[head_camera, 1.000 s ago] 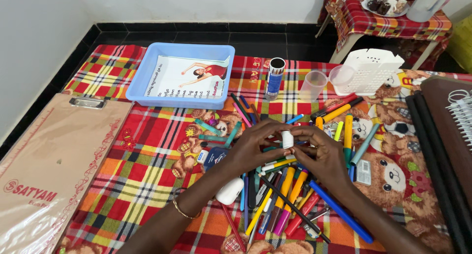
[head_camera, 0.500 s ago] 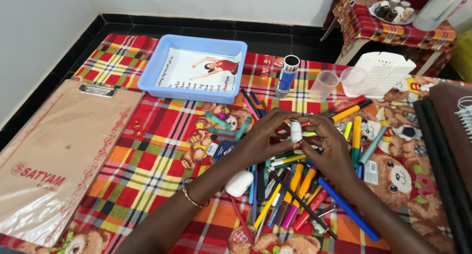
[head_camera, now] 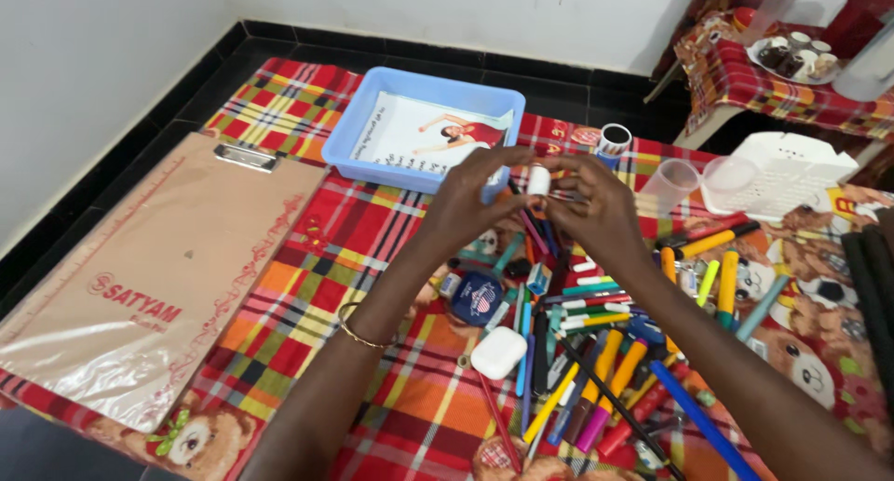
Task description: The person sorts various stationery items, including pens, markers, and glue sticks, on a patterned tablecloth, moving them between groups and a blue tray.
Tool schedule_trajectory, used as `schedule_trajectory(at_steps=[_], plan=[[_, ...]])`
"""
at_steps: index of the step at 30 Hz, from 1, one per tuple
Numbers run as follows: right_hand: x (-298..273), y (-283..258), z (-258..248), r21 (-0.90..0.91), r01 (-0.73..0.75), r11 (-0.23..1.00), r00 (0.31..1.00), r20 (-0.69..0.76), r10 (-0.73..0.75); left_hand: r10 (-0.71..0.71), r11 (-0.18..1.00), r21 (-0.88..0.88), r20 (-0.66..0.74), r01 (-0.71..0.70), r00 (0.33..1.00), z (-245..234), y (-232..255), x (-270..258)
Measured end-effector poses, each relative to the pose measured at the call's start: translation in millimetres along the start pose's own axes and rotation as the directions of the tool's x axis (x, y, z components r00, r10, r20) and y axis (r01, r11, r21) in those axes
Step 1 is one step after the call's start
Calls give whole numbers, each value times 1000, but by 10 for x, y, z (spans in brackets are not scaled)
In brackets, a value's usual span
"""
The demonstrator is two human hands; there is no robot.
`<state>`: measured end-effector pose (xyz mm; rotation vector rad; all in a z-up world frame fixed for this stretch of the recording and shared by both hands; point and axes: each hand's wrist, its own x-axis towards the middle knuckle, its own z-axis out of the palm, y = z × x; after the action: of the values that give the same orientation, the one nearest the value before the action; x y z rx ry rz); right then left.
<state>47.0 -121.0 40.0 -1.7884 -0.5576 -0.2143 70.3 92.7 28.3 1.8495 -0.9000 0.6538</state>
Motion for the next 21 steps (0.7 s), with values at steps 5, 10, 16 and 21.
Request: schedule_trajectory(at_steps=[5, 10, 16, 21], plan=[[380, 94, 354, -271, 83, 959, 996, -10, -89, -84, 984, 157, -35, 89, 996, -197, -300, -50], [584, 304, 474, -572, 161, 804, 986, 50, -161, -206, 933, 306, 21, 190, 978, -249, -446, -129], [640, 465, 458, -673, 123, 729, 992, 80, -94, -252, 902, 378, 64, 210, 966, -166, -535, -165], [574, 475, 412, -665, 125, 736, 992, 82, -94, -263, 908, 360, 92, 215, 960, -126, -543, -213]])
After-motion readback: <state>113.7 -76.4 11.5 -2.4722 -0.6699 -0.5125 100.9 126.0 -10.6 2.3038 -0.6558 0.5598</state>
